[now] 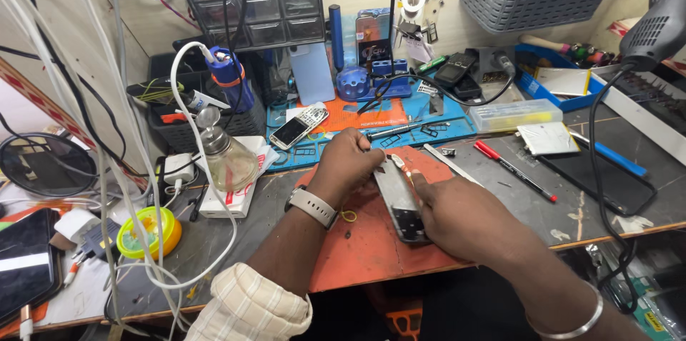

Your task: The person uses a toothbrush and tweezers to clean and manipulate components inside a disassembled mobile phone chassis. They repeatedly brush the interior surfaces and use tweezers to adjust small parts within the device.

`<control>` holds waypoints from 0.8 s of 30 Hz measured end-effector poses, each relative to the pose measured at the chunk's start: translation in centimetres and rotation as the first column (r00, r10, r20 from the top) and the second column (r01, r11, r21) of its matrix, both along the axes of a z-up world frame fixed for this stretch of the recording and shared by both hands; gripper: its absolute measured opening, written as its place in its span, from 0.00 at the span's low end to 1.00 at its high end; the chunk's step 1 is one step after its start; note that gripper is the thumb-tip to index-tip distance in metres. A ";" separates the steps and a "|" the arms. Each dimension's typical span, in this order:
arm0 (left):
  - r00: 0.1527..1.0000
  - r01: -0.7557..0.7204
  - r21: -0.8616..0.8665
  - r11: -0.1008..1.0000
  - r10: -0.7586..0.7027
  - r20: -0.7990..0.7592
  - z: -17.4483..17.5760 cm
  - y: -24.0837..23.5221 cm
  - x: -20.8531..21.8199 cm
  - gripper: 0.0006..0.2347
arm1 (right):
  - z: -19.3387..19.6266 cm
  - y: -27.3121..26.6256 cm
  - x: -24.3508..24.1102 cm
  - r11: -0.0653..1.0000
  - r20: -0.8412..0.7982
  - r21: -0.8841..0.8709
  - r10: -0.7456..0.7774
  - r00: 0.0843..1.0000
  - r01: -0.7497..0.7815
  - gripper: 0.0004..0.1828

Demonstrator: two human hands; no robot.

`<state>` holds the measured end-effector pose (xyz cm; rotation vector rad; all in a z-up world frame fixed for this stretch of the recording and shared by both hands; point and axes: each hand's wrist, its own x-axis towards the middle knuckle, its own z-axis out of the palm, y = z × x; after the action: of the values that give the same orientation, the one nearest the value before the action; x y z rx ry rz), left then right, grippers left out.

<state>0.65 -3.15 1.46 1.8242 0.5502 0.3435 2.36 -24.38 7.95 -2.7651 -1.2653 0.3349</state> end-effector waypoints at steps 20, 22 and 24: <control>0.990 0.138 0.350 0.926 -0.135 -0.033 -0.2 -0.5 -0.6 0.10 | 0.8 0.5 1.2 0.998 -0.063 0.026 0.063 0.996 -0.061 0.20; 0.989 0.126 0.391 0.912 -0.145 0.020 -0.4 -0.1 -0.7 0.10 | 0.7 0.1 1.1 1.000 -0.092 0.012 0.009 0.996 -0.008 0.21; 0.989 0.137 0.354 0.925 -0.147 0.001 -1.1 0.0 -0.4 0.09 | -0.2 -2.2 0.2 1.000 -0.093 -0.016 -0.012 0.996 0.011 0.21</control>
<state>0.27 -3.11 0.32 2.1903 0.3478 0.3868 2.58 -26.61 7.71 -2.7332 -1.2300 0.4685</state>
